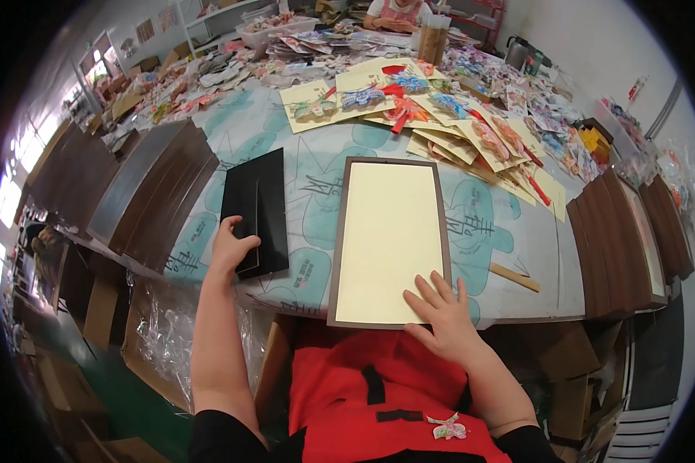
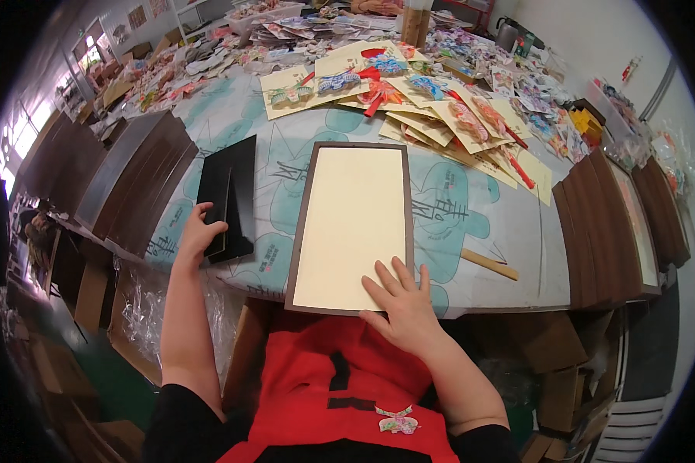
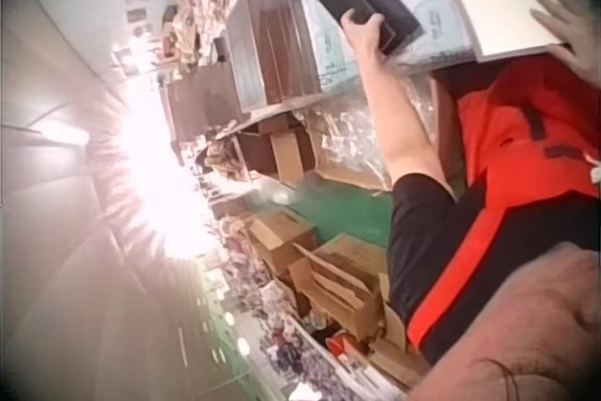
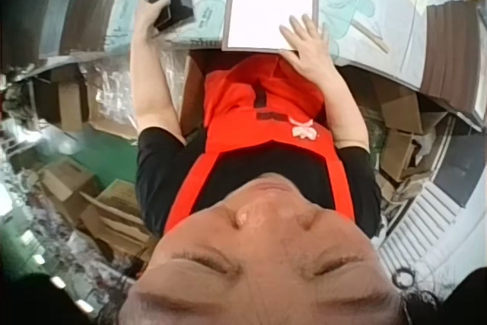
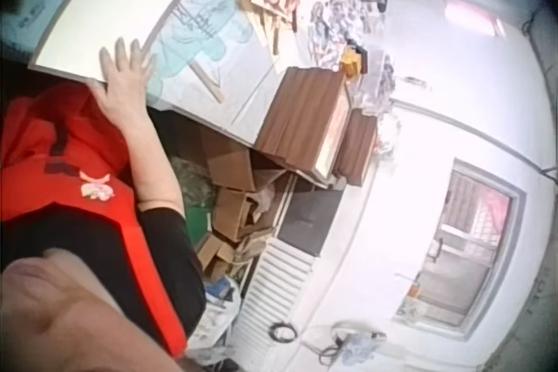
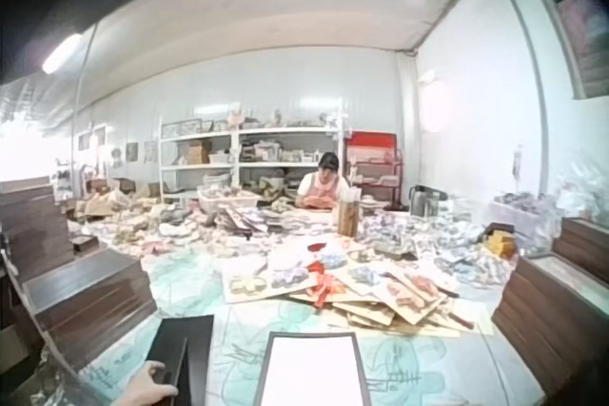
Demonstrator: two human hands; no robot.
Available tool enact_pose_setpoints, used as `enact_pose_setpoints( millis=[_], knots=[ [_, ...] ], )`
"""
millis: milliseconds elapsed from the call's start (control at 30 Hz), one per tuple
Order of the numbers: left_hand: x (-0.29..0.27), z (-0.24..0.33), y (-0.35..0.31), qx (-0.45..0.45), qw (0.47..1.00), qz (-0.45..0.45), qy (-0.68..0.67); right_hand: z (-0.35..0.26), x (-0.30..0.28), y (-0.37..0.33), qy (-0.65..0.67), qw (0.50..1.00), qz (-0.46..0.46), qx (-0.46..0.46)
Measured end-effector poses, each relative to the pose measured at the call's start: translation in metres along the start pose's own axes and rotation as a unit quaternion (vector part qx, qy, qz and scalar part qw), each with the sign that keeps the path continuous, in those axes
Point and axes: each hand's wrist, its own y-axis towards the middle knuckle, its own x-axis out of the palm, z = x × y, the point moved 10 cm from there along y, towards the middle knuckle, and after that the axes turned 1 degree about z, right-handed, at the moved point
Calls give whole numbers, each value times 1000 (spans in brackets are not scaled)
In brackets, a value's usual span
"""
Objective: The person assembles picture frames by inserting a decorative paper cutout and a backing board into a frame, then securing the back with a wooden stick. The process is repeated for multiple frames on a cluttered worktable.
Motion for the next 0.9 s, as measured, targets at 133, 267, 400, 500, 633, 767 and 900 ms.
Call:
enact_pose_setpoints(
  millis=[133,267,400,500,633,767,900],
  knots=[
    [-25,27,-36,38,987,26,-154,1,-7,-8,57,995,83,-22],
    [-36,67,-81,77,973,14,-216,24,-5,-12,230,964,133,17],
    [-41,74,-101,100,973,10,-208,19,-15,1,226,967,111,46],
    [-41,83,-119,82,970,9,-229,17,-11,3,221,972,73,15],
    [-42,81,-123,79,963,7,-258,34,-5,-4,307,952,6,8],
    [-39,84,-128,84,961,19,-265,29,-8,-6,281,959,0,-38],
    [-36,79,-125,80,959,-11,-272,26,-10,-10,208,974,48,-73]
  ],
)
